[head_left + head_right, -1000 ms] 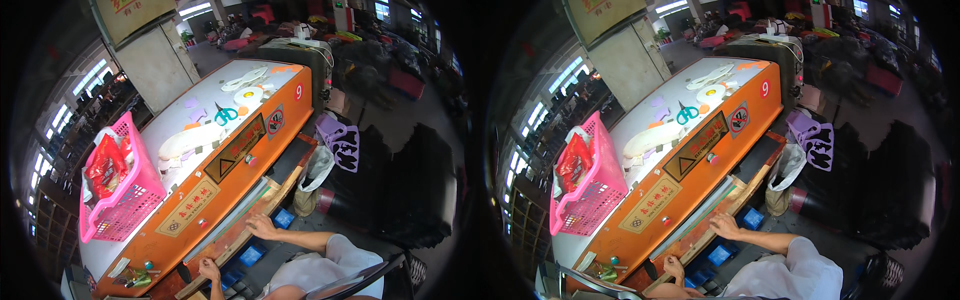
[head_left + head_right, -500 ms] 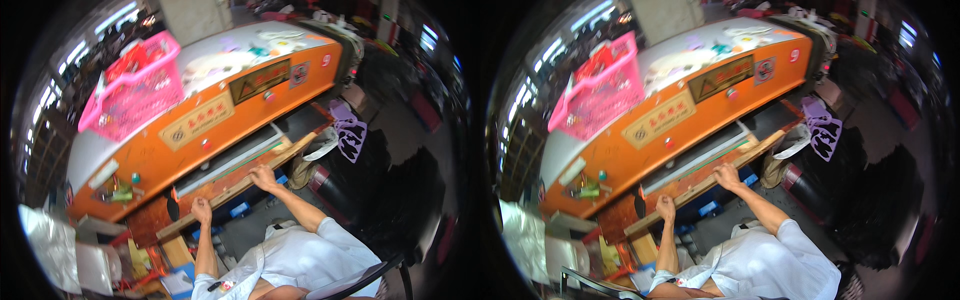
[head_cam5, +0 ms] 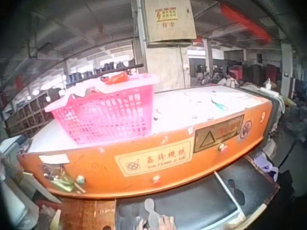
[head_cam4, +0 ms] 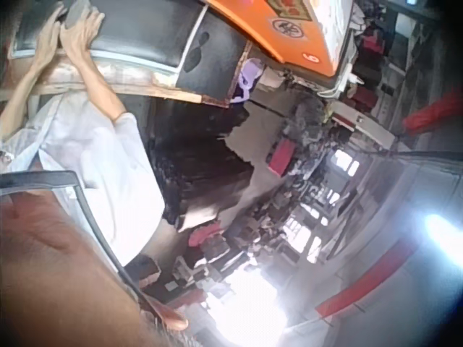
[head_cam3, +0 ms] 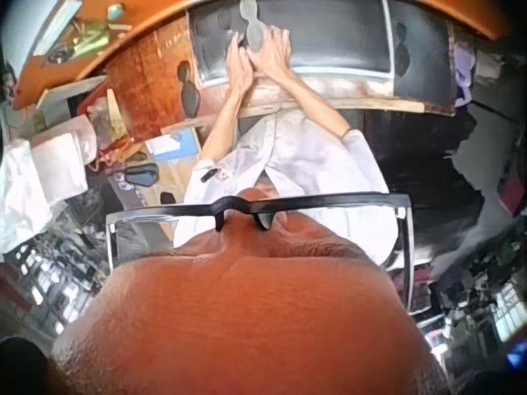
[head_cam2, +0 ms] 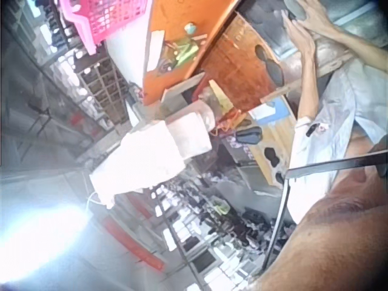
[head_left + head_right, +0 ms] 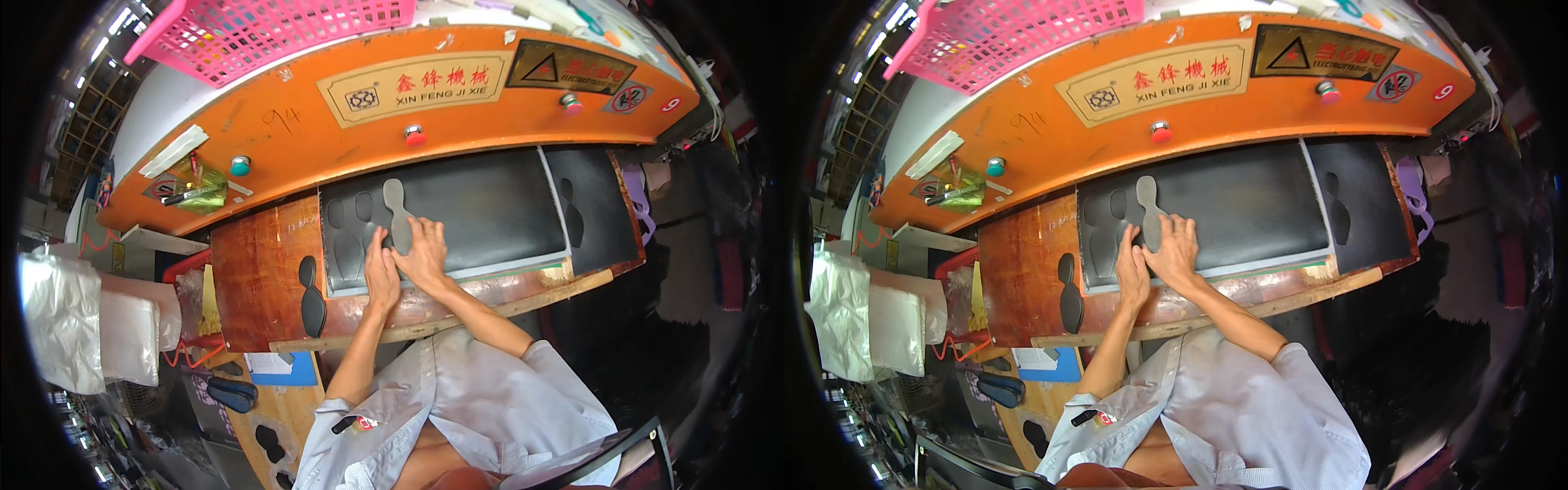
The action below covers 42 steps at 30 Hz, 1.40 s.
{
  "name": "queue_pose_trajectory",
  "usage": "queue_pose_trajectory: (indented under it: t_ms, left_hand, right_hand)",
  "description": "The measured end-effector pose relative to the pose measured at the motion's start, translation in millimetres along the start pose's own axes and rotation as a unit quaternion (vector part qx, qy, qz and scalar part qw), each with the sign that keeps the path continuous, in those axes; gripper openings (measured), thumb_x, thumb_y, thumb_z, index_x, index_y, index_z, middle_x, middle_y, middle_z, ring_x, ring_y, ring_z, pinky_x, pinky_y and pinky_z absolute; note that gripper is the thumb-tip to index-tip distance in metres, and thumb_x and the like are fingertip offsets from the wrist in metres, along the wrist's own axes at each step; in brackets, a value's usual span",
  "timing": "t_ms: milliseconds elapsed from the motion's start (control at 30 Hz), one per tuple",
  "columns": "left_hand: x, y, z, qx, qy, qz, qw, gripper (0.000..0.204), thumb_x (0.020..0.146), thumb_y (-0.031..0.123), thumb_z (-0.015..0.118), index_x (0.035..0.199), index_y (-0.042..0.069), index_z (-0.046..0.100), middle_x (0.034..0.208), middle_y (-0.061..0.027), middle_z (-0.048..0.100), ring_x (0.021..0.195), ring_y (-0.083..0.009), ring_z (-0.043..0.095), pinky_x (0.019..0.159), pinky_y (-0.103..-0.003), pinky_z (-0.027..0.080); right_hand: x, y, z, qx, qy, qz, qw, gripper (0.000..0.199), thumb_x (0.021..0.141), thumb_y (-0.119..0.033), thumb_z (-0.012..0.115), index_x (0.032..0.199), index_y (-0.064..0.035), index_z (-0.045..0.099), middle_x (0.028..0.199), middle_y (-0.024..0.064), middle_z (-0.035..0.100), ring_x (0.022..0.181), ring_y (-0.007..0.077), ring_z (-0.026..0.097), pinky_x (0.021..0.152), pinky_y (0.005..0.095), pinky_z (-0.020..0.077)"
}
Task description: The person places black insoles into clear plastic bags, then uses a roller machine to press and shape gray insoles. They handle sheets of black material and arrange multiple insoles on the machine's roller surface.
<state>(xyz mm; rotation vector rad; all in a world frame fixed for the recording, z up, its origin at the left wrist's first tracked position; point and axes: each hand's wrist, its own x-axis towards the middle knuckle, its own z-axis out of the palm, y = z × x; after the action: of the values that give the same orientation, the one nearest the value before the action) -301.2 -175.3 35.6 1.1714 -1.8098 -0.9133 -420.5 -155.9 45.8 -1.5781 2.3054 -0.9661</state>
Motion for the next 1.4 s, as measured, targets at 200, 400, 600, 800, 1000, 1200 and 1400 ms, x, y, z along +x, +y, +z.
queue_pose_trajectory:
  t_ms: [200, 400, 600, 800, 1000, 1200, 1400]
  left_hand:
    - [-59.3, 7.2, 3.4, 0.183, -0.053, -0.009, 0.982, 0.056, 0.095, 0.007, 0.064, 0.147, -0.005, 0.049, 0.145, -0.0249, 0.056, 0.141, -0.042, 0.048, 0.117, -0.05, 0.037]
    - [-63.1, 12.1, 3.7, 0.157, -0.04, -0.024, 0.986, 0.052, 0.092, 0.004, 0.066, 0.142, -0.006, 0.054, 0.142, -0.0216, 0.061, 0.139, -0.0416, 0.051, 0.116, -0.05, 0.039]
    - [-81.4, 8.8, -7.6, 0.104, 0.028, -0.04, 0.993, 0.037, 0.09, -0.002, 0.065, 0.126, -0.005, 0.063, 0.118, -0.0187, 0.07, 0.114, -0.0391, 0.061, 0.102, -0.048, 0.047]
    - [-105.2, -3.2, -7.2, 0.104, 0.062, 0.058, 0.991, 0.022, 0.091, 0.001, 0.066, 0.112, 0.0, 0.071, 0.097, -0.0163, 0.071, 0.09, -0.0372, 0.065, 0.083, -0.047, 0.052]
    - [-70.9, -47.3, 8.5, 0.153, 0.086, 0.025, 0.984, 0.015, 0.091, 0.005, 0.067, 0.102, 0.002, 0.076, 0.088, -0.0161, 0.073, 0.077, -0.0337, 0.068, 0.071, -0.044, 0.054]
    - [-12.5, -63.2, 31.4, 0.212, 0.141, 0.043, 0.966, 0.02, 0.091, 0.019, 0.067, 0.098, 0.004, 0.077, 0.079, -0.0174, 0.073, 0.07, -0.0338, 0.07, 0.068, -0.044, 0.054]
    - [55.9, -59.7, 31.2, 0.203, 0.146, -0.014, 0.968, 0.025, 0.089, 0.023, 0.063, 0.087, 0.0, 0.073, 0.064, -0.0169, 0.063, 0.059, -0.0365, 0.061, 0.061, -0.052, 0.045]
  right_hand:
    - [-22.4, 56.3, -74.3, 0.359, -0.06, 0.221, 0.905, 0.067, 0.075, -0.018, 0.089, 0.131, 0.0068, 0.061, 0.114, 0.0179, 0.069, 0.102, 0.0232, 0.066, 0.087, 0.0358, 0.0538]
    - [-50.9, 50.0, -76.9, 0.059, 0.024, 0.017, 0.998, 0.068, 0.068, -0.019, 0.087, 0.127, 0.0028, 0.062, 0.127, 0.022, 0.06, 0.111, 0.0413, 0.057, 0.093, 0.05, 0.0506]
    - [-37.8, 48.3, -43.2, -0.002, 0.041, -0.005, 0.999, 0.073, 0.07, -0.023, 0.086, 0.132, 0.0015, 0.058, 0.133, 0.0187, 0.054, 0.111, 0.0372, 0.051, 0.086, 0.0485, 0.0525]
    - [16.0, 52.2, -26.1, -0.013, 0.053, -0.035, 0.998, 0.074, 0.079, -0.037, 0.082, 0.135, 0.0044, 0.056, 0.135, 0.0236, 0.055, 0.114, 0.0418, 0.051, 0.093, 0.0515, 0.051]
    - [61.2, 91.2, -105.2, 0.206, 0.221, -0.007, 0.953, 0.028, 0.091, -0.021, 0.079, 0.107, -0.0001, 0.07, 0.101, 0.0127, 0.069, 0.088, 0.0234, 0.068, 0.075, 0.0349, 0.0564]
    - [155.2, 145.4, -245.9, 0.142, 0.4, -0.07, 0.903, 0.016, 0.092, -0.015, 0.074, 0.086, -0.0074, 0.062, 0.081, 0.01, 0.061, 0.074, 0.0262, 0.061, 0.068, 0.0397, 0.0499]
    - [103.6, 175.9, -211.6, 0.132, 0.292, -0.059, 0.945, 0.008, 0.092, -0.013, 0.068, 0.087, -0.0071, 0.067, 0.088, 0.0098, 0.069, 0.083, 0.0303, 0.068, 0.075, 0.042, 0.0541]
